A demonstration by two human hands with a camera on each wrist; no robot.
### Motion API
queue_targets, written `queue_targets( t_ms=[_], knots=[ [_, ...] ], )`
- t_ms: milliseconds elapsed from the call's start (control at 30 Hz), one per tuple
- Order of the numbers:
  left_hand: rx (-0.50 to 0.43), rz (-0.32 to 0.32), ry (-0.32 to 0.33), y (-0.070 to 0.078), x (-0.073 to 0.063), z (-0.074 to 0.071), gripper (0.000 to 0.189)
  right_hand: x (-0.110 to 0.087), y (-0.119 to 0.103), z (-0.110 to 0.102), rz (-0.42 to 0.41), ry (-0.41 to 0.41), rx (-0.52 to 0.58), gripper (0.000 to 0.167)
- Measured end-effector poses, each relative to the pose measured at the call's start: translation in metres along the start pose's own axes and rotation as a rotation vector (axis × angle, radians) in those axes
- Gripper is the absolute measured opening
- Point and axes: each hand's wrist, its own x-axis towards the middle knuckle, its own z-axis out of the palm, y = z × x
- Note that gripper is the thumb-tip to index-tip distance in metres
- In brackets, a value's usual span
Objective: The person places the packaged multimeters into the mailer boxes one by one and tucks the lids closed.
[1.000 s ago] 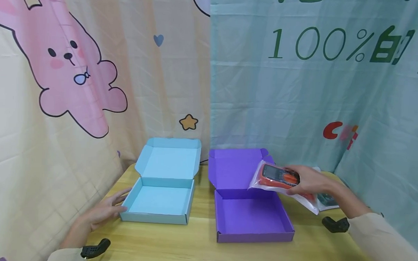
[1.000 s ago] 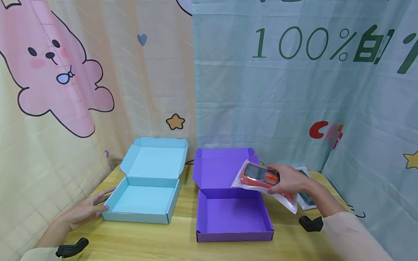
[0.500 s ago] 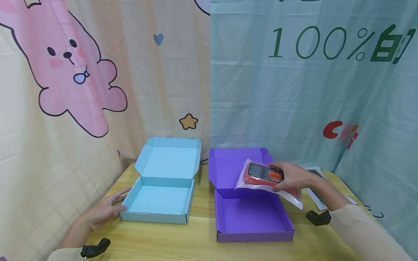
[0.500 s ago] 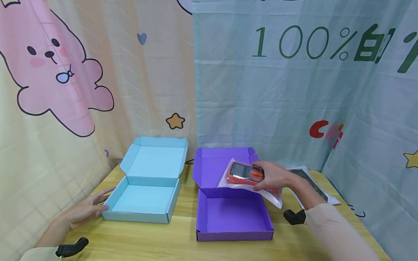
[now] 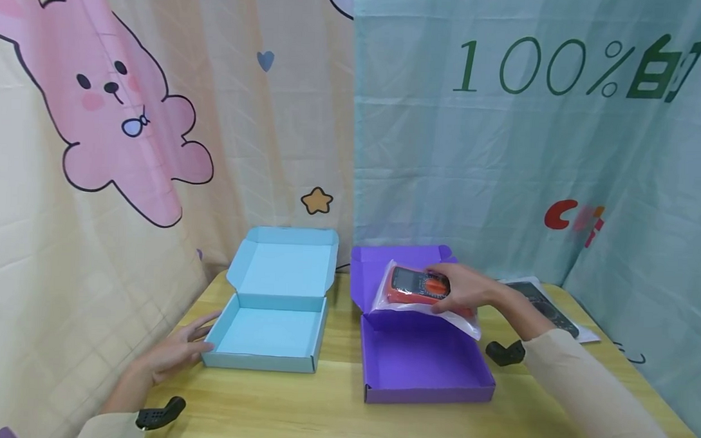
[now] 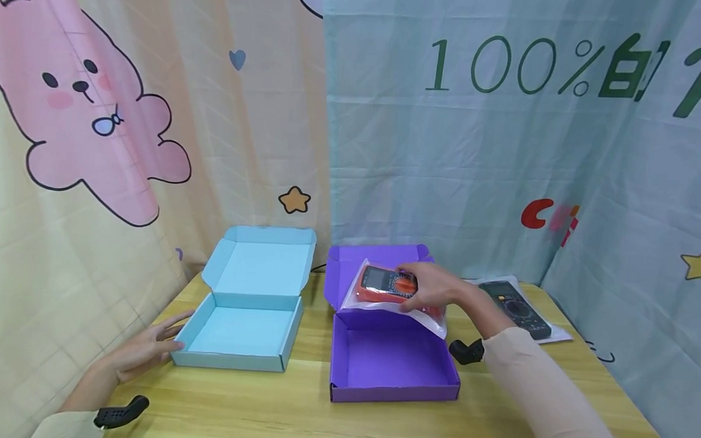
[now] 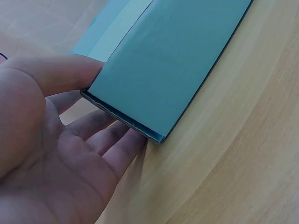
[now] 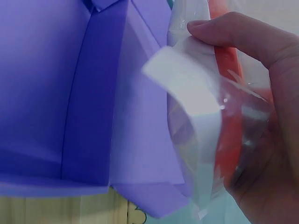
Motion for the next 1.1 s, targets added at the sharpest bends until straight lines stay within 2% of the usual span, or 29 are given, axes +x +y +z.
queue_targets(
  t_ms=[500, 733, 1100],
  knots=[
    [-0.012, 0.012, -0.013, -0.004, 0.001, -0.001, 0.083, 0.038, -0.030, 0.013, -0.058, -0.022, 0.032, 0.089],
    [-0.020, 0.018, -0.030, 0.000, -0.003, -0.001, 0.082, 0.060, -0.048, 0.021, -0.099, -0.025, 0.021, 0.087],
    [-0.043, 0.030, -0.042, 0.001, -0.003, 0.000, 0.081, 0.088, -0.075, 0.032, -0.142, -0.075, 0.021, 0.080]
  ],
)
